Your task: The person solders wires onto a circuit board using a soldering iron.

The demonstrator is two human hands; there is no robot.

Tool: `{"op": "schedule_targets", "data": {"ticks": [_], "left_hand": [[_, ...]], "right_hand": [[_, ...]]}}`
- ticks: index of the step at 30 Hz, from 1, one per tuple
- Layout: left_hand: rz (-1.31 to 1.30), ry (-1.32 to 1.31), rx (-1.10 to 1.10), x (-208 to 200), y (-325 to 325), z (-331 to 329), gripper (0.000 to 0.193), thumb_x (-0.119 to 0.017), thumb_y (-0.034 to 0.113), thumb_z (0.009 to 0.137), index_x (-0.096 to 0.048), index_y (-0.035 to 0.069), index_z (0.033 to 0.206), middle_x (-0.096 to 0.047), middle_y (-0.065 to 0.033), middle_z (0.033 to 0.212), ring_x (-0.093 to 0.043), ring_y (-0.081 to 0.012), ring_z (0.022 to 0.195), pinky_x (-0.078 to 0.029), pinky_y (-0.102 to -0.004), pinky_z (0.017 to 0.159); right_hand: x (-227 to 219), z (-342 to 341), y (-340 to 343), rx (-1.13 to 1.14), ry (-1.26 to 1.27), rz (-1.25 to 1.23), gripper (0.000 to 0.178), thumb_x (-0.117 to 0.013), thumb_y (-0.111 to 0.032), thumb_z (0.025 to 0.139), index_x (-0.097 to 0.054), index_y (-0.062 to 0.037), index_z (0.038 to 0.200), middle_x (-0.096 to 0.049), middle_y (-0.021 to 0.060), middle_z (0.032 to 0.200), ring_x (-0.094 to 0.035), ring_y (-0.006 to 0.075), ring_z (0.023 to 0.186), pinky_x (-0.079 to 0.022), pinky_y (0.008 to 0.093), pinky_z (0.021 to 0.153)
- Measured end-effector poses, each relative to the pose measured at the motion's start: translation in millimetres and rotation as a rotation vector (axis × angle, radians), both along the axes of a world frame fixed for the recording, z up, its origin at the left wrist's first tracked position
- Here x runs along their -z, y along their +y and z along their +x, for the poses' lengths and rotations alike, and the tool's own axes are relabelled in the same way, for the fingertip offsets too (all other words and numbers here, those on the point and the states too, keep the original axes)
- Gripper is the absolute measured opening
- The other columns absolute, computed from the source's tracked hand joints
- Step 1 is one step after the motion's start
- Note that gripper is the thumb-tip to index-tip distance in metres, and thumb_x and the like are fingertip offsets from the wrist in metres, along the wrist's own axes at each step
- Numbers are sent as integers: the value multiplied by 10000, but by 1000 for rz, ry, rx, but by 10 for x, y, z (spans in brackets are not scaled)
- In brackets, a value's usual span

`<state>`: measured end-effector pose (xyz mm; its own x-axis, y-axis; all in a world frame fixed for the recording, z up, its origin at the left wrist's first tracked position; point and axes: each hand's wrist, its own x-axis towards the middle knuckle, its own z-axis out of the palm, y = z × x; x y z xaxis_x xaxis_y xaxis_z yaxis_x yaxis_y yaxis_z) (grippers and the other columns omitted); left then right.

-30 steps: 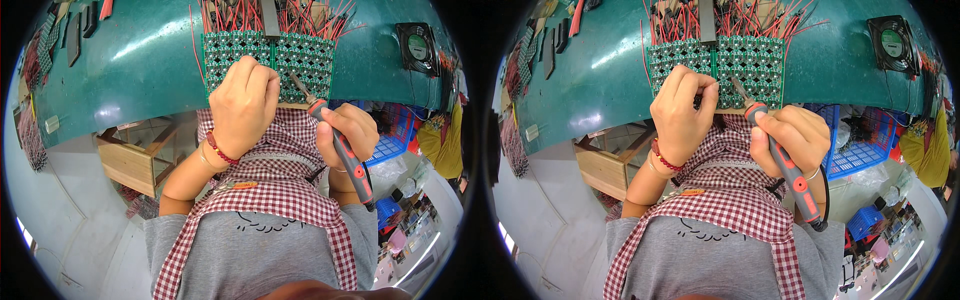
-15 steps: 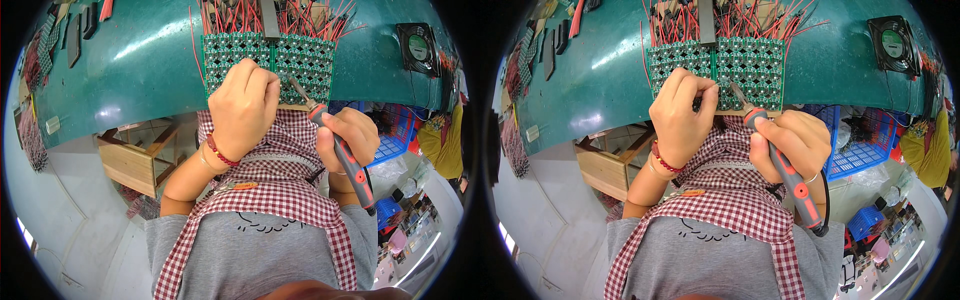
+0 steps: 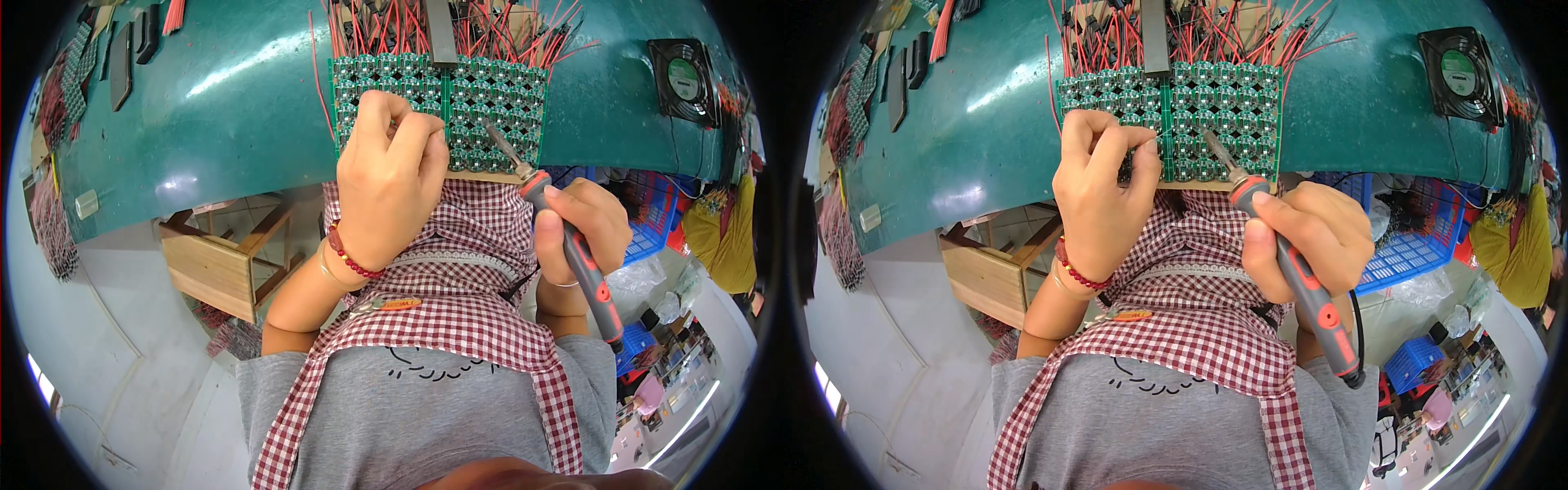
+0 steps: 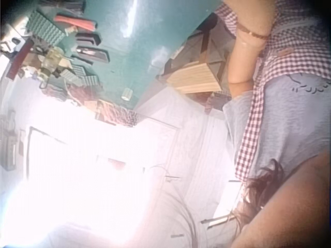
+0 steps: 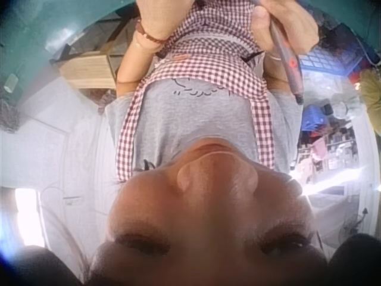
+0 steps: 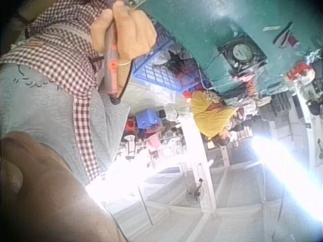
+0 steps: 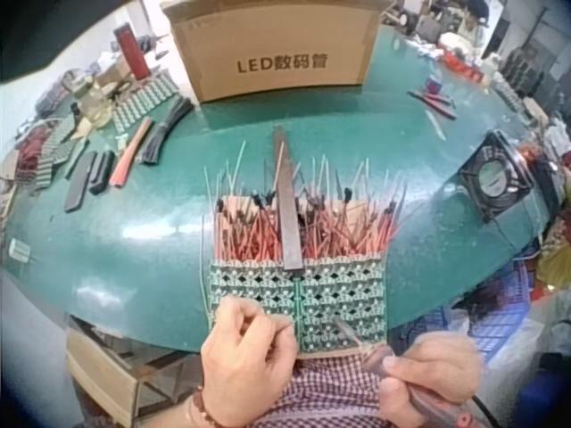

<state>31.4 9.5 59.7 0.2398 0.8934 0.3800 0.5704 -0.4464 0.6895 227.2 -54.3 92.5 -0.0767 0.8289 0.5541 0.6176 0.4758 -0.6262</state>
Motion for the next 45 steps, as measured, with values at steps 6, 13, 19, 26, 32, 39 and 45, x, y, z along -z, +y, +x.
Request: {"op": "schedule_targets", "data": {"ticks": [6, 13, 19, 26, 32, 39, 45], "left_hand": [[20, 45, 44, 64, -13, 23, 107, -715, 0, 776, -635, 31, 840, -525, -88, 857, -582, -244, 714, -484, -353, 585], [7, 87, 86, 80, -6, 32, 93, -696, 18, 793, -615, 45, 831, -512, -91, 885, -582, -257, 743, -492, -374, 589], [37, -50, -10, 38, 78, -47, 103, -638, -17, 865, -559, 4, 928, -510, -152, 925, -562, -287, 719, -466, -365, 618], [4, 35, 47, 85, 113, 17, 152, -675, -51, 814, -543, 1, 867, -543, -119, 801, -586, -277, 680, -479, -353, 600], [28, 81, 15, 57, 120, 31, 153, -700, -47, 778, -567, 23, 804, -570, -80, 755, -608, -230, 638, -486, -328, 569], [24, 83, 38, 38, 116, 58, 144, -704, -31, 764, -582, 37, 798, -558, -72, 749, -592, -234, 628, -463, -341, 549], [35, 68, 64, 14, 154, 83, 139, -699, -36, 763, -587, 38, 798, -551, -76, 750, -580, -247, 631, -453, -350, 548]], "right_hand": [[45, -60, 40, -30, -23, -1, 211, -691, 7, 657, -680, 36, 866, -620, 117, 633, -571, 226, 469, -459, 313, 448], [33, -85, 53, -53, -25, -30, 206, -691, 23, 657, -671, 35, 862, -613, 116, 627, -591, 230, 484, -473, 313, 457], [-40, 19, 39, 46, 2, 61, 164, -693, 4, 697, -668, 27, 858, -576, 98, 588, -555, 208, 469, -440, 307, 446], [14, -16, 159, 27, 20, -31, 195, -695, 19, 667, -665, 3, 859, -583, 93, 606, -543, 217, 456, -436, 314, 451], [41, -59, 189, 24, 30, -37, 189, -696, 23, 655, -674, 4, 841, -569, 88, 597, -534, 215, 452, -424, 317, 445], [59, -58, 200, 18, 19, -35, 195, -701, 21, 648, -676, 6, 841, -563, 84, 593, -528, 212, 448, -420, 311, 443], [50, -55, 205, -8, -4, 8, 207, -707, 14, 641, -680, 12, 846, -557, 82, 591, -522, 207, 445, -412, 306, 435]]}}
